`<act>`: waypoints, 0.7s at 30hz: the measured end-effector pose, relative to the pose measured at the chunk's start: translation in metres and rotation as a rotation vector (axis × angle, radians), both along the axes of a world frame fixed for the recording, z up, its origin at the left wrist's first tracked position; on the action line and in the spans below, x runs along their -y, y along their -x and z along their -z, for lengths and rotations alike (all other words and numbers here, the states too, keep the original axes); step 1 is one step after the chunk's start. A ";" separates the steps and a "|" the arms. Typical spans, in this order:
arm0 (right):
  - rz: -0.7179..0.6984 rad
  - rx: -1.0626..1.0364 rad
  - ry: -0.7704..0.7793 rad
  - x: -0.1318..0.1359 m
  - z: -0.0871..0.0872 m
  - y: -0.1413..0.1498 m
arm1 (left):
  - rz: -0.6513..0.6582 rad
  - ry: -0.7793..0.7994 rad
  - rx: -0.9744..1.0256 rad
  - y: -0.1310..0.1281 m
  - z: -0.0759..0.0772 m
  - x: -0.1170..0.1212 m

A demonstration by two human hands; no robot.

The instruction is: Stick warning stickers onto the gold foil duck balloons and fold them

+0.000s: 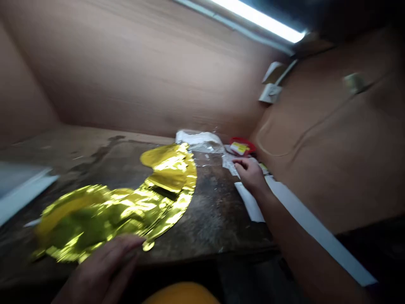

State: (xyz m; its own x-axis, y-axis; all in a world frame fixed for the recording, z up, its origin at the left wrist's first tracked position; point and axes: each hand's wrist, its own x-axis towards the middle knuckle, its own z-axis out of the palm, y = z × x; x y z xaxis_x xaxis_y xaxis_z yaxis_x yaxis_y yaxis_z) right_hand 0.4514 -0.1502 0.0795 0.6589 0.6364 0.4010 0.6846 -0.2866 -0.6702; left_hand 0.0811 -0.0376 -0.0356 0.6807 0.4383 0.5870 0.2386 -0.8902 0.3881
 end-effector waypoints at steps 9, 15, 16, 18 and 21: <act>-0.513 0.496 0.076 0.042 0.137 0.176 | -0.243 -0.092 -0.199 0.073 -0.017 -0.027; -0.476 0.323 0.007 0.043 0.128 0.172 | -0.218 -0.128 -0.262 0.042 -0.021 -0.054; -0.448 0.231 -0.004 0.042 0.122 0.170 | -0.185 -0.134 -0.300 0.038 -0.019 -0.055; -0.335 -0.030 -0.029 0.032 0.105 0.160 | -0.110 -0.145 -0.395 0.031 -0.012 -0.055; -0.094 -0.415 -0.031 -0.014 0.075 0.123 | -0.060 -0.139 -0.520 0.028 0.001 -0.055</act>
State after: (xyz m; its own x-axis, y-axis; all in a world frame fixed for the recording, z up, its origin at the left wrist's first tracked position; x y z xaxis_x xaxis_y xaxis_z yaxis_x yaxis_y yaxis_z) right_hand 0.3283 -0.1363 0.0042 0.7084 0.6931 0.1337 0.3773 -0.2117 -0.9016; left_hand 0.0533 0.0177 -0.0371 0.8730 0.4278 0.2343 0.4201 -0.9035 0.0848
